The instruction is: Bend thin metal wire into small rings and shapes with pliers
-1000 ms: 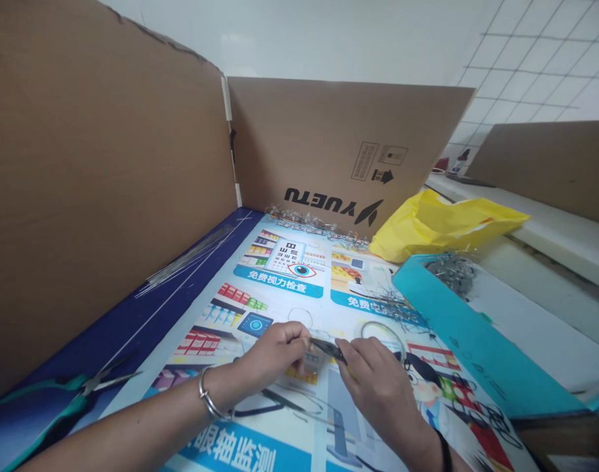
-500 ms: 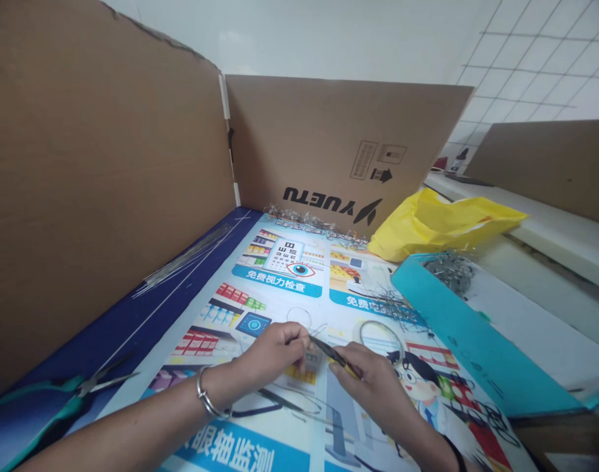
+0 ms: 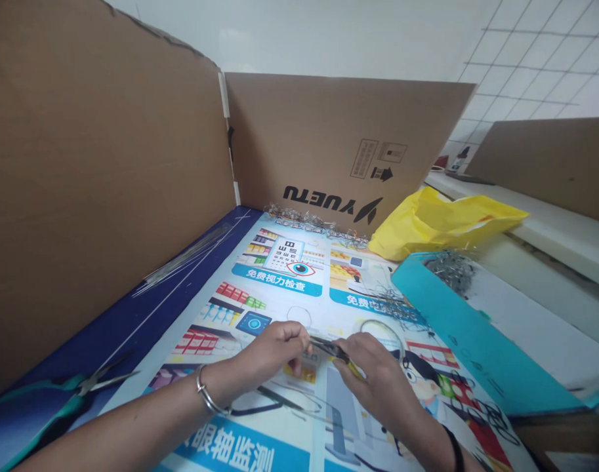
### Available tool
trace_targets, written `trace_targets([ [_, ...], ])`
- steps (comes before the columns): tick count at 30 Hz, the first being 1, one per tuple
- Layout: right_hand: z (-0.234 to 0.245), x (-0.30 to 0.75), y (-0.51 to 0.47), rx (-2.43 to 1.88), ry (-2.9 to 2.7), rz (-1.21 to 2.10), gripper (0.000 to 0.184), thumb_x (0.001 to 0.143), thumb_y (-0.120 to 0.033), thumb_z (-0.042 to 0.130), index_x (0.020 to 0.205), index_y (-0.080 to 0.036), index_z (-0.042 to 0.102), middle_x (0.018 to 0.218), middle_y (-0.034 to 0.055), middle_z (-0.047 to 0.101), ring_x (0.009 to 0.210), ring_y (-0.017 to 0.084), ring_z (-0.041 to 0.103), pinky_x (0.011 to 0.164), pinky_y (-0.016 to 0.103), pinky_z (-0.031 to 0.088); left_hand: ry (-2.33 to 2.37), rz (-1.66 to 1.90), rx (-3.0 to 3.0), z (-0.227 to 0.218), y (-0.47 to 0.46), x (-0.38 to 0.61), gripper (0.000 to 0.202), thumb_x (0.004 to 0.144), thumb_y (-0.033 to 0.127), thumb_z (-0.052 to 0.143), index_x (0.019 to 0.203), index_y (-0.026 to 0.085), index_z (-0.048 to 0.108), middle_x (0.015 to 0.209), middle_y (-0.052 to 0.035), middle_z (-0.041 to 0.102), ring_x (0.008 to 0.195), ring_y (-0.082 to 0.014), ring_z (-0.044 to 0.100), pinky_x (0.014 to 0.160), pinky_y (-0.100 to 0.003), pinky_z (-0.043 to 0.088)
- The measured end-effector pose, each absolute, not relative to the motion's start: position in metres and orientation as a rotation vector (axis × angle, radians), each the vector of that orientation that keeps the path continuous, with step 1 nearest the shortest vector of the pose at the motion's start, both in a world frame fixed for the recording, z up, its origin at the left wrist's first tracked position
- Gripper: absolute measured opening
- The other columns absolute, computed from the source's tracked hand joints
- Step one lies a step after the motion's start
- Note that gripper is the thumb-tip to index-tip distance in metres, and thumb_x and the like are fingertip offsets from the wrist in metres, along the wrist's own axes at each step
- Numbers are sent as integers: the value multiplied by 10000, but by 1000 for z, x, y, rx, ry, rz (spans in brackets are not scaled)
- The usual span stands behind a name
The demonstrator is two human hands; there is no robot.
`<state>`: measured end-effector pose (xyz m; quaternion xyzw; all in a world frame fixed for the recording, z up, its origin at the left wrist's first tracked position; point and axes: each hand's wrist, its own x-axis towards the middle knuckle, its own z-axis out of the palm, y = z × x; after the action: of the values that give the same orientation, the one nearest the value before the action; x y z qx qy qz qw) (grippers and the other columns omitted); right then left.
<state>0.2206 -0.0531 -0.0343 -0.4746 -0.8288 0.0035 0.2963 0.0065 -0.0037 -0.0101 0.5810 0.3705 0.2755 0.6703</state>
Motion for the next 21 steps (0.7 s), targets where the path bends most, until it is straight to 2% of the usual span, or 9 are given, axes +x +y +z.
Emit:
trace_targets([
  [7,-35,220,-52,-1242,-2179,52,145,852,-189,547,993,-186,580,865,71,606,833,204,572,733,339,501,848,641,1328,-8,-3,5,149,742,289,520,657,169,493,532,43,512,502,-95,482,563,-231,369],
  [14,-33,218,-55,-1224,-2235,-201,180,863,-159,525,1035,-148,577,876,94,614,850,229,558,767,401,481,874,625,1343,-8,-4,6,142,744,285,505,655,176,479,537,43,510,505,-98,480,559,-236,369],
  [21,-27,215,-57,-1220,-2259,-393,177,875,-156,485,1013,-124,592,827,94,615,799,221,562,740,389,478,876,639,1339,-10,-4,7,164,743,308,516,645,181,482,532,36,507,511,-100,478,557,-237,363],
])
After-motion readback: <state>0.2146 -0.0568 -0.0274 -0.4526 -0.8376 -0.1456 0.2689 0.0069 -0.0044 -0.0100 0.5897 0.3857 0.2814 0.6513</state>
